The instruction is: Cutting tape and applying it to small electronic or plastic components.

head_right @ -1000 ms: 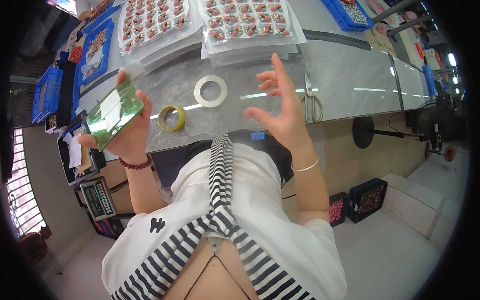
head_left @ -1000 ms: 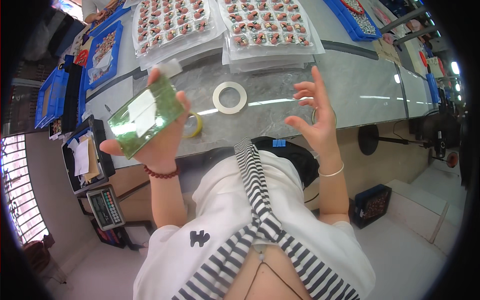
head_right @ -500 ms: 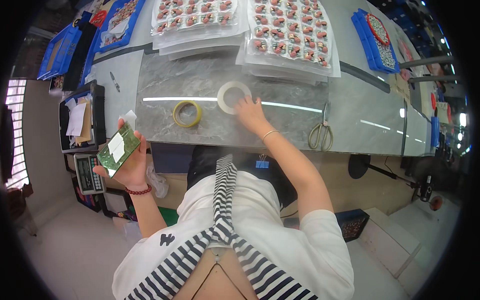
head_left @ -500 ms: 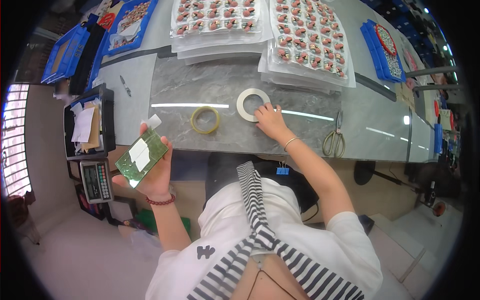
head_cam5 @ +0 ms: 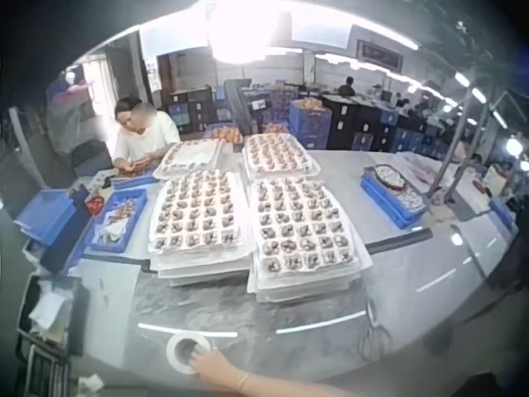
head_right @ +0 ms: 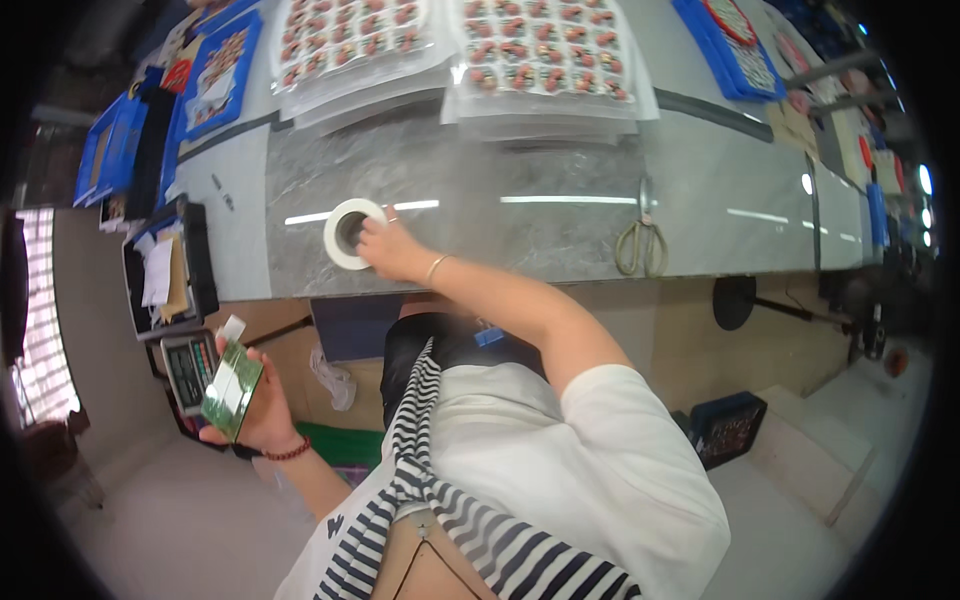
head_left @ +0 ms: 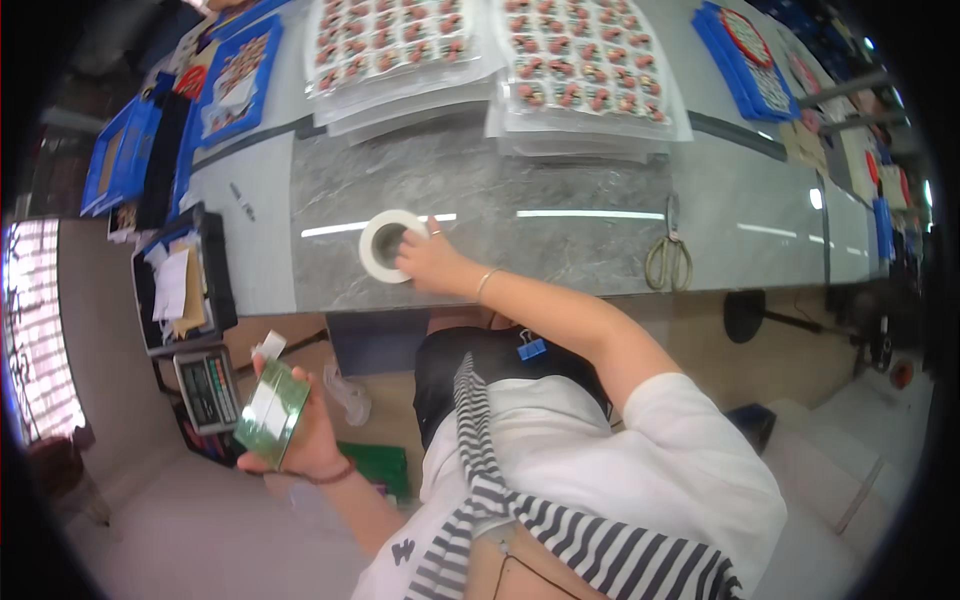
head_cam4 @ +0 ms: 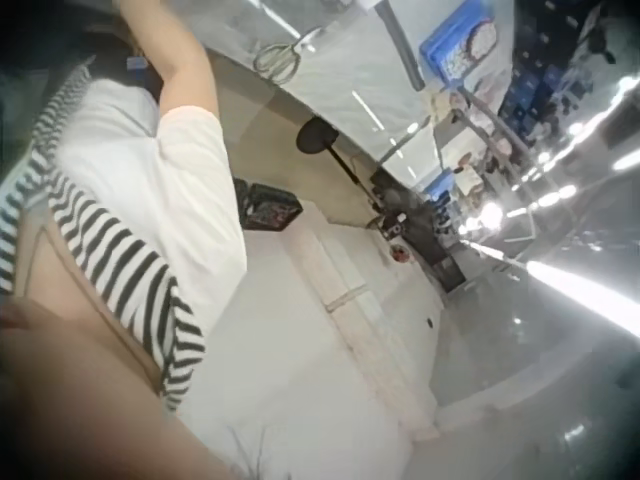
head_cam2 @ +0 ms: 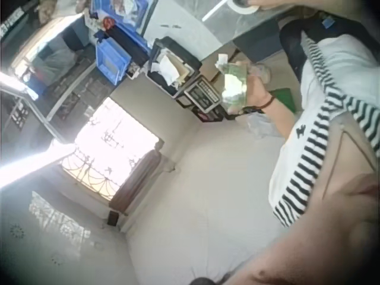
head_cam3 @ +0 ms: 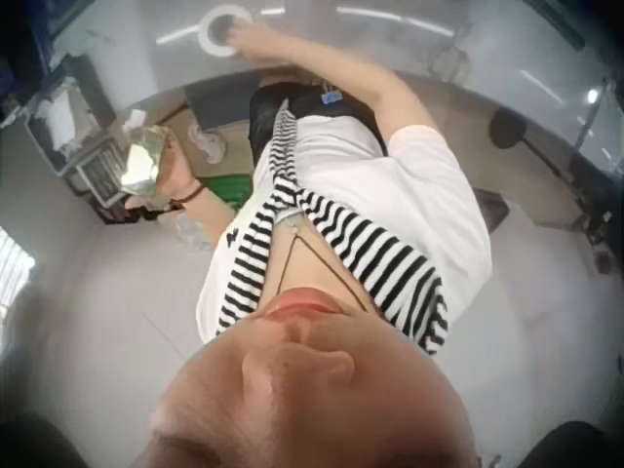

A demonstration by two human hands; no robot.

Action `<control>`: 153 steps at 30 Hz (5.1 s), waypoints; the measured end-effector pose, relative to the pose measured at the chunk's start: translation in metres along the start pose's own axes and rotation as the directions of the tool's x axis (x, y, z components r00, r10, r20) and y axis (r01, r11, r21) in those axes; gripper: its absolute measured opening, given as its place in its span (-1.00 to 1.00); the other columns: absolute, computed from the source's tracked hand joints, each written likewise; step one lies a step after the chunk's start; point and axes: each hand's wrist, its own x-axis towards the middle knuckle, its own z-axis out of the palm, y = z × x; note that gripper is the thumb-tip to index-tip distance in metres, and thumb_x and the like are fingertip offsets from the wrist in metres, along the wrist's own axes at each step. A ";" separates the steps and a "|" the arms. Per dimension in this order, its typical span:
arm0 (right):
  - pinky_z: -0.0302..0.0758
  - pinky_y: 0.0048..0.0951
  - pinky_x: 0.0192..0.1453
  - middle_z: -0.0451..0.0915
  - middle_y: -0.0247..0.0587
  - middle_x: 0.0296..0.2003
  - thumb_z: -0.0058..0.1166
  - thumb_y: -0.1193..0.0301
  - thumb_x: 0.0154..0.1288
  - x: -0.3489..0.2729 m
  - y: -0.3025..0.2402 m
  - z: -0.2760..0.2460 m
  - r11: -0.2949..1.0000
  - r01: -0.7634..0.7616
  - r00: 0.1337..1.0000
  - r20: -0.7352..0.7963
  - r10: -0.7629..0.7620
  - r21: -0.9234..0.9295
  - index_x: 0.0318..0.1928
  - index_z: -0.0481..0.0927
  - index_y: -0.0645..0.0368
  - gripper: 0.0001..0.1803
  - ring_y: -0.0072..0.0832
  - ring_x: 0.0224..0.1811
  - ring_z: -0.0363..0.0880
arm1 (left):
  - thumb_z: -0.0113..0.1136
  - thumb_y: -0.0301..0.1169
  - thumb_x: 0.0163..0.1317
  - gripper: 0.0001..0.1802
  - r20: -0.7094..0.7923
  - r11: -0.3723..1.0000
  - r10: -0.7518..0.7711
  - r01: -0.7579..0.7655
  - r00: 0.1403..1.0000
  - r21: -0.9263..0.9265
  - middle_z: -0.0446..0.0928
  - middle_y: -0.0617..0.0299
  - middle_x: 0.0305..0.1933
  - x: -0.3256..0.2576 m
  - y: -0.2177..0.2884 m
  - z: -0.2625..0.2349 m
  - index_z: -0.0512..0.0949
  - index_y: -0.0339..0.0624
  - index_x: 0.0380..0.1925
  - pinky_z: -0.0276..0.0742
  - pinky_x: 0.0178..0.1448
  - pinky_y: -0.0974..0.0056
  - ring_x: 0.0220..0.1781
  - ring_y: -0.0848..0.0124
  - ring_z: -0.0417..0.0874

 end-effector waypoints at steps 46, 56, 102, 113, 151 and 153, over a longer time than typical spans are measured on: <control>0.43 0.05 -0.20 0.60 0.14 -0.42 0.14 0.22 0.20 -0.214 0.179 -0.109 0.474 -0.831 0.412 -0.251 0.876 0.292 0.03 0.42 0.25 -0.53 0.12 -0.34 0.55 | 0.40 0.30 -0.21 0.36 0.258 0.831 -0.522 0.553 0.813 -0.062 0.15 -0.02 0.40 0.026 -0.162 0.042 -0.06 -0.32 0.40 0.10 0.43 -0.10 0.33 0.04 0.30; 0.20 -0.67 -0.48 0.45 -0.50 -0.52 0.28 0.37 0.15 -0.132 0.001 -0.262 0.447 0.011 0.524 -0.386 0.759 0.894 0.01 0.55 0.25 -0.59 -0.74 -0.54 0.27 | 0.32 0.42 -0.27 0.41 0.229 0.842 -0.442 0.314 0.867 0.438 0.05 0.03 0.44 0.025 -0.177 0.085 -0.04 -0.33 0.40 0.32 0.34 -0.14 0.34 0.07 0.32; 0.50 -0.10 -0.09 0.60 0.03 -0.25 0.21 0.01 0.12 -0.349 0.120 -0.156 0.126 -0.988 0.138 -0.135 0.981 -0.093 -0.17 0.52 0.27 -0.46 -0.02 -0.16 0.59 | 0.45 0.23 -0.22 0.27 0.610 0.645 -0.572 0.760 0.548 -0.077 0.01 -0.03 0.43 0.037 -0.189 0.077 0.02 -0.11 0.42 0.35 0.24 -0.25 0.25 -0.18 0.33; 0.49 -0.07 -0.06 0.61 0.24 -0.23 0.16 -0.08 0.06 -0.349 0.138 -0.147 -0.039 -0.997 -0.038 -0.006 0.999 -0.070 -0.23 0.58 0.40 -0.34 0.11 -0.11 0.58 | 0.47 0.17 -0.17 0.38 0.362 0.794 -0.507 0.587 0.782 -0.157 -0.01 -0.05 0.44 0.031 -0.135 0.033 -0.17 -0.43 0.39 0.26 0.31 -0.29 0.26 -0.32 0.29; 0.48 -0.26 -0.21 0.62 -0.04 -0.40 -0.08 0.23 0.36 0.228 -0.113 0.080 0.812 -0.285 0.929 0.355 0.103 0.509 -0.19 0.54 0.24 -0.69 -0.24 -0.33 0.61 | 0.32 0.32 -0.14 0.19 -0.183 0.865 0.335 -0.379 0.924 -0.329 0.03 0.13 0.49 -0.114 0.098 -0.105 0.08 -0.08 0.40 0.33 0.27 -0.22 0.24 -0.22 0.33; 0.48 -0.30 -0.22 0.61 -0.07 -0.42 -0.05 0.24 0.34 0.157 -0.065 0.041 0.796 -0.410 0.894 0.370 0.254 0.445 -0.21 0.55 0.24 -0.71 -0.30 -0.35 0.59 | 0.36 0.27 -0.15 0.20 -0.142 0.901 0.247 -0.281 0.959 -0.330 0.04 0.13 0.49 -0.097 0.098 -0.109 0.05 -0.08 0.41 0.31 0.30 -0.22 0.25 -0.21 0.33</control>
